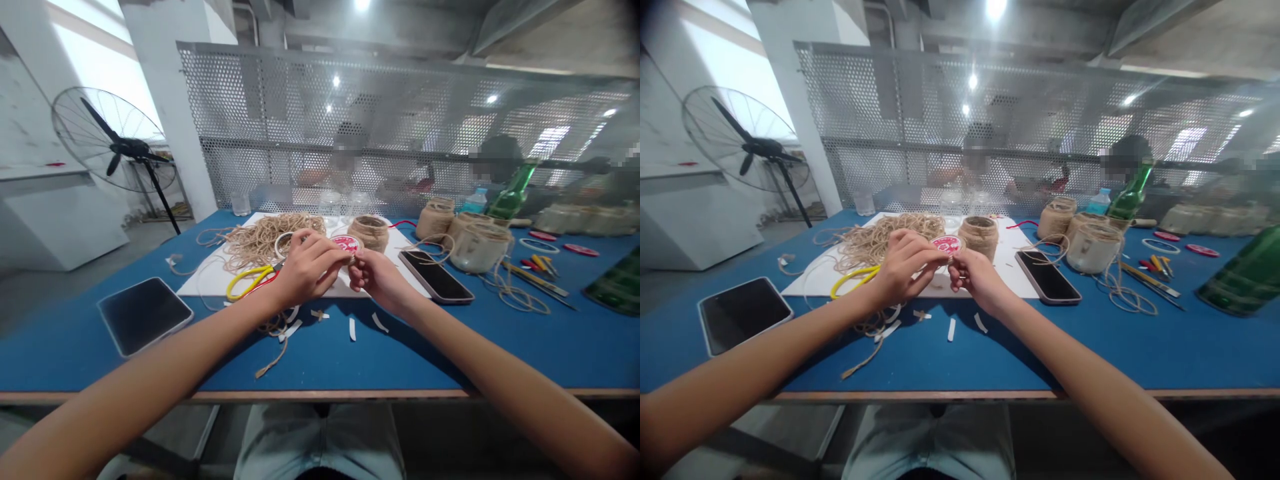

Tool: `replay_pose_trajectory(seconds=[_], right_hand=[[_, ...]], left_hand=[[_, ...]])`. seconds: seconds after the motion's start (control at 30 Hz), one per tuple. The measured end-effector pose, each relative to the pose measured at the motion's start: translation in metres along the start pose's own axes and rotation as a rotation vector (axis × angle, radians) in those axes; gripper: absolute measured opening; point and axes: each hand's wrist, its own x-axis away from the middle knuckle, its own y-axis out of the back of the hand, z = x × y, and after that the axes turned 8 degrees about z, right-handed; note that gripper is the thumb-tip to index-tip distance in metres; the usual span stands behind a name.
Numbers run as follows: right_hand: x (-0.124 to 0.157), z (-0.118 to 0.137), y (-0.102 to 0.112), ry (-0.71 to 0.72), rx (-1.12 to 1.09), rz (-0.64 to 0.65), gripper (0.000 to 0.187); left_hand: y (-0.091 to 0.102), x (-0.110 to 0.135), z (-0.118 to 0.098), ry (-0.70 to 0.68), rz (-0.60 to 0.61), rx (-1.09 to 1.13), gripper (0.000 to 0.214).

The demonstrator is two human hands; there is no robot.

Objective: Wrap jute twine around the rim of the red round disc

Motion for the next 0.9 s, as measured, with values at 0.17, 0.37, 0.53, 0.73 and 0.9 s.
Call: replay_pose_trajectory(seconds=[0.17, 0.37, 0.53, 0.73, 0.9], right_hand=[[-0.0008, 0.0026, 0.0012, -0.025, 0.012, -0.018, 0.018], [-0.0023, 0.0011, 0.0063, -0.022, 0.016, -0.009, 0.017], [-0.0019, 0.0021, 0.0078, -0.028, -0.024, 0.008, 0.016], [0.0001, 0.0082, 0.0071, -0.086, -0.078, 0.072, 0.016], [0.0005, 0.0088, 0.0047, -0.119, -0.043, 0.052, 0.018]], left_hand=[[-0.0009, -0.0013, 0.001, -0.012, -0.022, -0.019, 0.017], [-0.0011, -0.0015, 0.0034, -0.022, -0.002, -0.007, 0.018], [-0.0015, -0.0029, 0.0054, -0.033, 0.004, 0.038, 0.021], [0.0017, -0.0057, 0.0059, 0.001, 0.028, 0.089, 0.021], [0.0002, -0.0047, 0.0067, -0.021, 0.04, 0.08, 0.02]])
